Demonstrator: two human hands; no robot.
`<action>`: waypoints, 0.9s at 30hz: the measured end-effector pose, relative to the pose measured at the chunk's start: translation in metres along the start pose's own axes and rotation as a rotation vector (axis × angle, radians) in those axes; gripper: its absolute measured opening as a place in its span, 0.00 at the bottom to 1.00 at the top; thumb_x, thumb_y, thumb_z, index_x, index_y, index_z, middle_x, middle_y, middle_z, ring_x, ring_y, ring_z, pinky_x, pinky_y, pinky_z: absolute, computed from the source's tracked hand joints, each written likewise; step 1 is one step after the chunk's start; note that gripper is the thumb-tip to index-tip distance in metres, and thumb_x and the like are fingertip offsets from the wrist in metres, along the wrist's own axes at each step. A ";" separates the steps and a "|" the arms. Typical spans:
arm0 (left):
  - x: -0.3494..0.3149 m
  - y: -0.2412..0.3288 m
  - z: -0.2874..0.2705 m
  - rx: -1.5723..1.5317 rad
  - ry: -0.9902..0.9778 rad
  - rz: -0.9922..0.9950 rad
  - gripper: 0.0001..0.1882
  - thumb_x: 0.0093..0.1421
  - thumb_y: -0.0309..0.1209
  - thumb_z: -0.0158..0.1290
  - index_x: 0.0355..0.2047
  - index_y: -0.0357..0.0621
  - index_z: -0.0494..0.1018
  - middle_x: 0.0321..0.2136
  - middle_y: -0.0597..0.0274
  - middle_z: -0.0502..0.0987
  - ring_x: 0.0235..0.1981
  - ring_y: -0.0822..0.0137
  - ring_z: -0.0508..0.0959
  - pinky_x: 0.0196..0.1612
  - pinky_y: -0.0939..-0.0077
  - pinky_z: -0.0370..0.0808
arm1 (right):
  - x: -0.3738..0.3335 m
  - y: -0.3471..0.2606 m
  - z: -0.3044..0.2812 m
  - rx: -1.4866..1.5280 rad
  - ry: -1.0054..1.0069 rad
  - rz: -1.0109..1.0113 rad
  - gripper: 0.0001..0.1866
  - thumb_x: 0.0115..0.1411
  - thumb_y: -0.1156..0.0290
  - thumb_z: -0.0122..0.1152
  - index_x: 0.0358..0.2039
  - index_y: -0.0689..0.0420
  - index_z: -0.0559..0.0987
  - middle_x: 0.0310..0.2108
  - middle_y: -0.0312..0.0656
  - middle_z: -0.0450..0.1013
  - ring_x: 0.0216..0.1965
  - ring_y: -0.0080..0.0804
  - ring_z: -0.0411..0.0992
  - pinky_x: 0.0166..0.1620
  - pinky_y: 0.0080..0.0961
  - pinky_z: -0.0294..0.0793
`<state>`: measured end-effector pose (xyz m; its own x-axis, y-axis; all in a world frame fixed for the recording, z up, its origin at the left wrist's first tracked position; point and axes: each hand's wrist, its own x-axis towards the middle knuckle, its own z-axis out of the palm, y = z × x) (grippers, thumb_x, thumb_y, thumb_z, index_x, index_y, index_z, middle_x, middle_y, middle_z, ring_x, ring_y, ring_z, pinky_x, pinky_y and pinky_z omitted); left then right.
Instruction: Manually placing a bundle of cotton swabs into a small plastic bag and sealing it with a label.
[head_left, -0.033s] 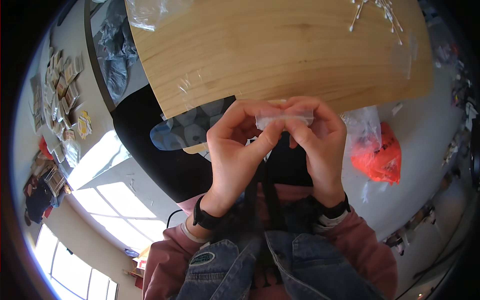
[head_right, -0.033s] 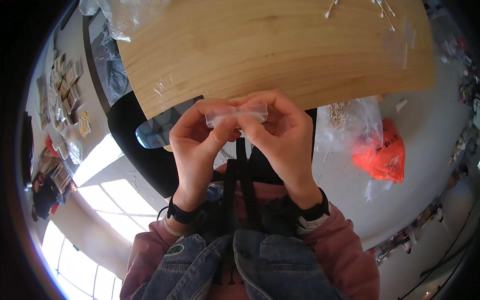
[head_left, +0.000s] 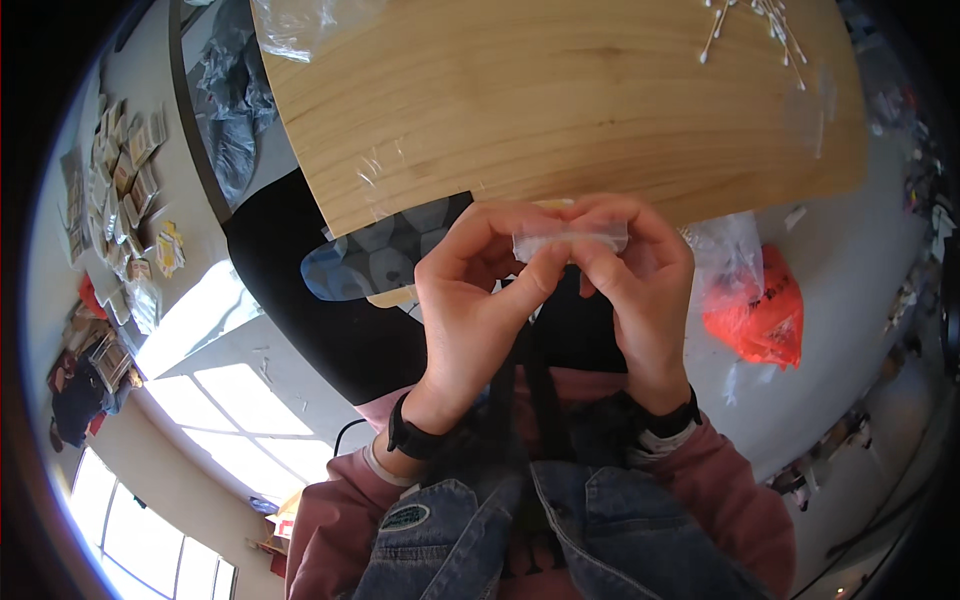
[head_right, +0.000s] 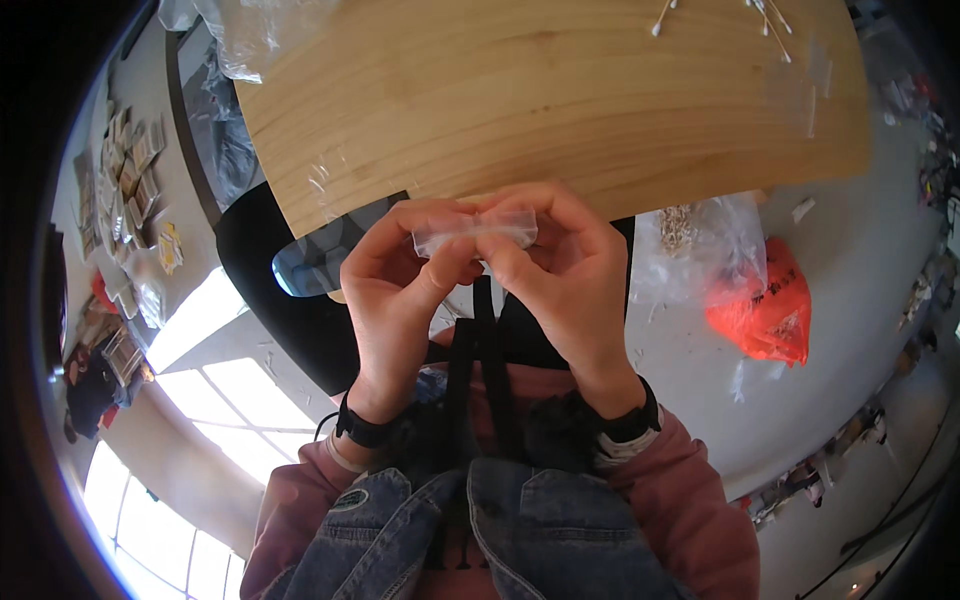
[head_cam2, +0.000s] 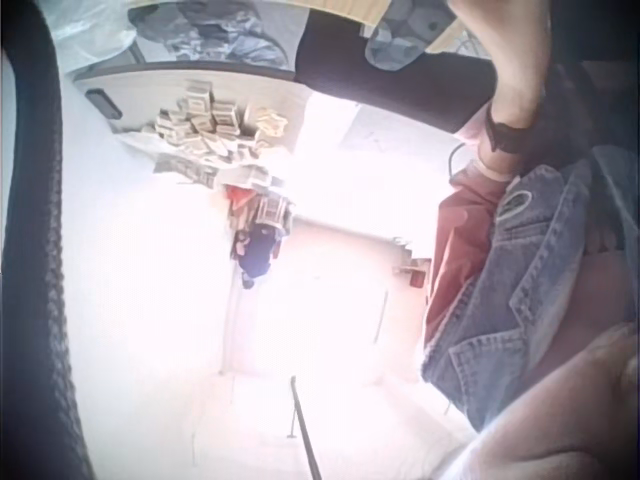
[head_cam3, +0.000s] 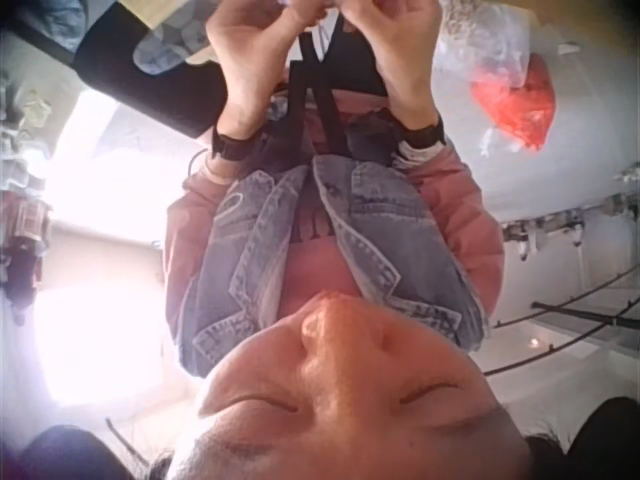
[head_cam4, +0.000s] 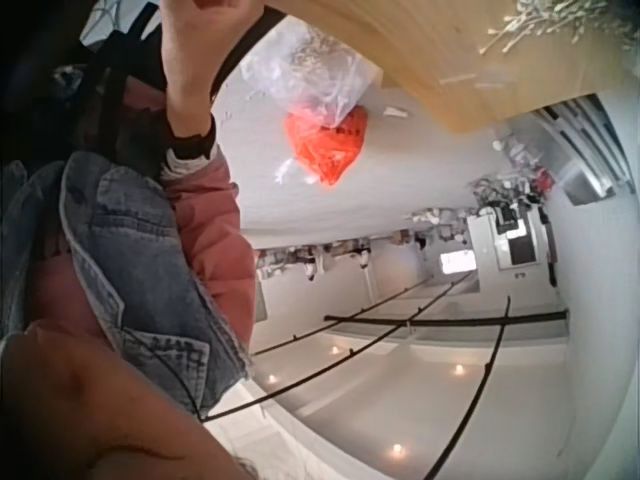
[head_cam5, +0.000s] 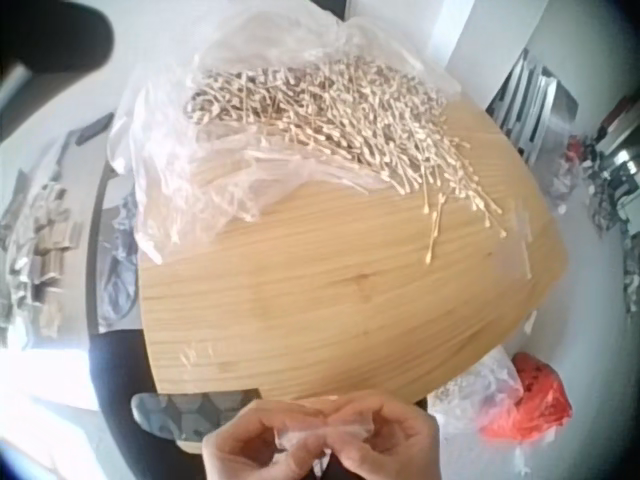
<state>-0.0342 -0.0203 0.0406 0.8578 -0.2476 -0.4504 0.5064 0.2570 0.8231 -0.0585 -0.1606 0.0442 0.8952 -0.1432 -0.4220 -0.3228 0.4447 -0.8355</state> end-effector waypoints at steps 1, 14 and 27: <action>-0.001 -0.001 -0.002 0.004 0.001 -0.001 0.09 0.56 0.21 0.57 0.38 0.33 0.72 0.39 0.59 0.77 0.38 0.74 0.76 0.41 0.82 0.74 | 0.000 0.001 -0.002 -0.016 -0.012 -0.012 0.08 0.57 0.77 0.60 0.37 0.62 0.74 0.39 0.40 0.75 0.37 0.20 0.72 0.35 0.15 0.71; 0.002 -0.003 -0.010 -0.022 -0.064 0.046 0.10 0.59 0.21 0.52 0.41 0.29 0.74 0.42 0.54 0.73 0.40 0.66 0.77 0.42 0.76 0.78 | 0.003 0.002 -0.011 -0.098 -0.006 -0.011 0.09 0.59 0.74 0.58 0.39 0.63 0.79 0.40 0.41 0.76 0.36 0.21 0.74 0.29 0.15 0.74; 0.002 0.000 -0.008 0.019 -0.092 0.043 0.12 0.58 0.20 0.53 0.43 0.30 0.73 0.43 0.56 0.73 0.39 0.67 0.77 0.43 0.77 0.76 | 0.000 -0.002 -0.008 -0.097 0.000 0.022 0.11 0.58 0.75 0.60 0.41 0.63 0.77 0.41 0.40 0.76 0.38 0.21 0.74 0.31 0.14 0.73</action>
<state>-0.0317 -0.0133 0.0366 0.8663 -0.3220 -0.3818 0.4671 0.2518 0.8476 -0.0608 -0.1685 0.0431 0.8875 -0.1339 -0.4409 -0.3710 0.3598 -0.8561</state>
